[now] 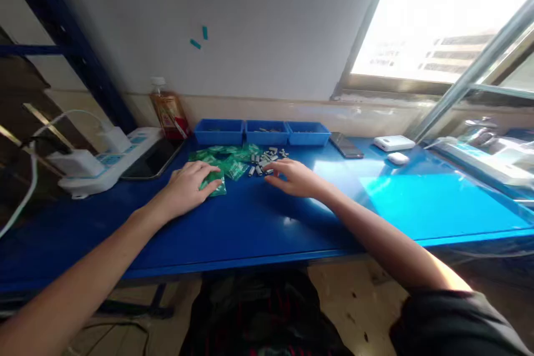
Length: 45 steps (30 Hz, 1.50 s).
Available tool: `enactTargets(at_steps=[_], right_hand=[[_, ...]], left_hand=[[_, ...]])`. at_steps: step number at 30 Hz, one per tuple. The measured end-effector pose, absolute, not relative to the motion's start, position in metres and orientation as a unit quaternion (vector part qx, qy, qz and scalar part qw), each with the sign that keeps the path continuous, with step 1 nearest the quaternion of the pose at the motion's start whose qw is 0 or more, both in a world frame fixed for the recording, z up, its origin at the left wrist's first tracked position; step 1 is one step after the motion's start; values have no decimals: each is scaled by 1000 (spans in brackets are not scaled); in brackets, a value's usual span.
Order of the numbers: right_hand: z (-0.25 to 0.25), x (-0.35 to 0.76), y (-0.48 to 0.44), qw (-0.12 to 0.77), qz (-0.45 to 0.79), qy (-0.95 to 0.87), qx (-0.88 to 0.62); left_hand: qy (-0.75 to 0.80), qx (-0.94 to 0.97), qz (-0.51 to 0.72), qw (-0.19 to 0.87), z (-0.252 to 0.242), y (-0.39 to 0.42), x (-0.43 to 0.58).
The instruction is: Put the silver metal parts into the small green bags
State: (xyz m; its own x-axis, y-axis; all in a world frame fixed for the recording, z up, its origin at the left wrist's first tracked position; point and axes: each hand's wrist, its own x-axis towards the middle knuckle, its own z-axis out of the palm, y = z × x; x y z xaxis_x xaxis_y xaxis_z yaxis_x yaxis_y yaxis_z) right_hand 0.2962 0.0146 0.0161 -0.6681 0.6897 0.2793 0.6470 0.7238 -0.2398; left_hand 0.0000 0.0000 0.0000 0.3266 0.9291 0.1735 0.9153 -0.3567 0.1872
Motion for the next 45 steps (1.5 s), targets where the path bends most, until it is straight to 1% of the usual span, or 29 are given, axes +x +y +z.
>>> enactTargets(at_steps=[2,5,13,25,29,32,36,41,43,45], right_hand=[[15,295,14,172,64,-913,-365],[14,294,14,176,68,-912,-364],[8,284,11,203,69,-913,-348],[9,283,10,204,84,-910,-351],[9,282,10,211,81,-908,-352],[7,279,9,224,79,-907,-347],[3,269,4,269,97,-892,-351],[0,259,3,397,203,-814,-371],[1,261,5,448,192,-780,-393],[5,266,7,482,135,-763,-409]], left_hand=[[575,806,144,-15,-4,1,-1],[574,802,162,-42,-5,3,-2],[502,850,157,23,1,-4,7],[479,863,153,55,-4,1,6],[481,857,176,61,-5,-1,8],[478,849,220,50,-5,-4,14],[436,846,307,15,1,-8,32],[331,869,368,-19,13,-5,68],[320,857,402,-32,16,-2,81],[368,812,454,-8,17,-1,89]])
